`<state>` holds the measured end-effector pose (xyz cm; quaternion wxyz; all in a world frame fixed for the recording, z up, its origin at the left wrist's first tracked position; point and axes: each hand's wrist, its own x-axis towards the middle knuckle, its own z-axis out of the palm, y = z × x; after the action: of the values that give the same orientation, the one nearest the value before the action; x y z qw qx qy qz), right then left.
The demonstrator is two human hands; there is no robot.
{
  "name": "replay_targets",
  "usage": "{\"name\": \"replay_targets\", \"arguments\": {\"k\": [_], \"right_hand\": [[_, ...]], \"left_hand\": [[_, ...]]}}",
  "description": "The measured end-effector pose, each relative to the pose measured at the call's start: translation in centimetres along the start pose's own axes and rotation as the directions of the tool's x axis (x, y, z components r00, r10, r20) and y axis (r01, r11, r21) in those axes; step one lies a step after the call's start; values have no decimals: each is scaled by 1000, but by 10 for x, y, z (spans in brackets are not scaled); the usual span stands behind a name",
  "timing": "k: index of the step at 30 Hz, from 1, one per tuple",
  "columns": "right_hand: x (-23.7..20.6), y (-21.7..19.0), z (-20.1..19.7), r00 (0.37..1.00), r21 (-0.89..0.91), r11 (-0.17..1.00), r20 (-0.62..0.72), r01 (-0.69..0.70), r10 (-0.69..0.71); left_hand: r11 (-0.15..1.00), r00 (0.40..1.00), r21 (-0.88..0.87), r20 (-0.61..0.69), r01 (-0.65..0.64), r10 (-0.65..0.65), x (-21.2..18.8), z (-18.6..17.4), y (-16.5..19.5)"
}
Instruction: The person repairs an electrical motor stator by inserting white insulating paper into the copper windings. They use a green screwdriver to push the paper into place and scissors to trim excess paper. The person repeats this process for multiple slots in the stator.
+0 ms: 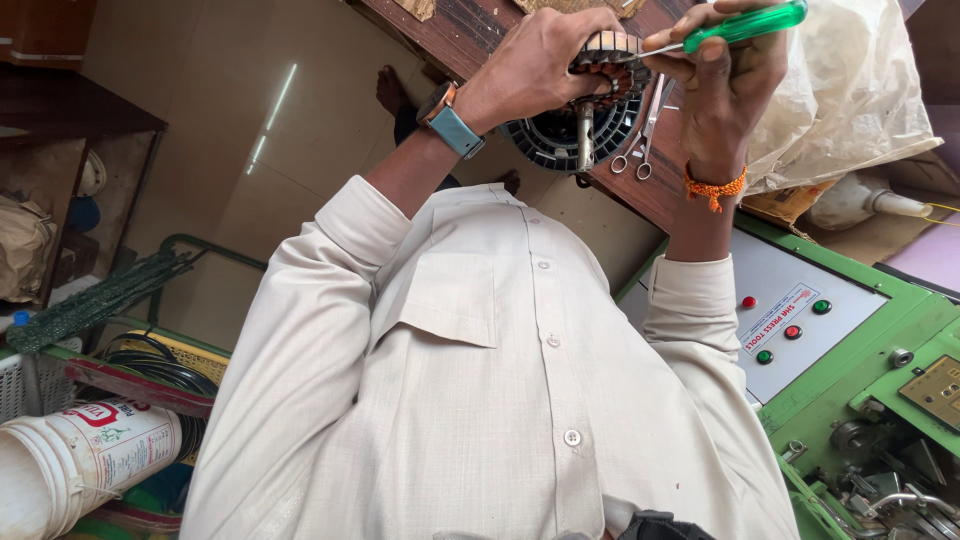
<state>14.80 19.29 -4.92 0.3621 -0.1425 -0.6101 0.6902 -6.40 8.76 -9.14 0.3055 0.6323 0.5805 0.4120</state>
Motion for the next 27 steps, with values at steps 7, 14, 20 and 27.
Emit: {"name": "replay_targets", "arguments": {"k": [7, 14, 20, 27], "right_hand": [[10, -18, 3, 988, -162, 987, 153, -1, 26], [22, -45, 22, 956, -377, 925, 283, 32, 82], [-5, -33, 39, 979, -491, 854, 183, 169, -89], [-15, 4, 19, 927, -371, 850, 124, 373, -353]], "left_hand": [[963, 975, -216, 119, -161, 189, -7, -27, 0], [976, 972, -45, -104, -214, 209, -15, -15, 7], [984, 987, -103, -88, -144, 135, -20, -16, 14], [981, 987, -129, -90, -145, 134, -21, -18, 21]]}}
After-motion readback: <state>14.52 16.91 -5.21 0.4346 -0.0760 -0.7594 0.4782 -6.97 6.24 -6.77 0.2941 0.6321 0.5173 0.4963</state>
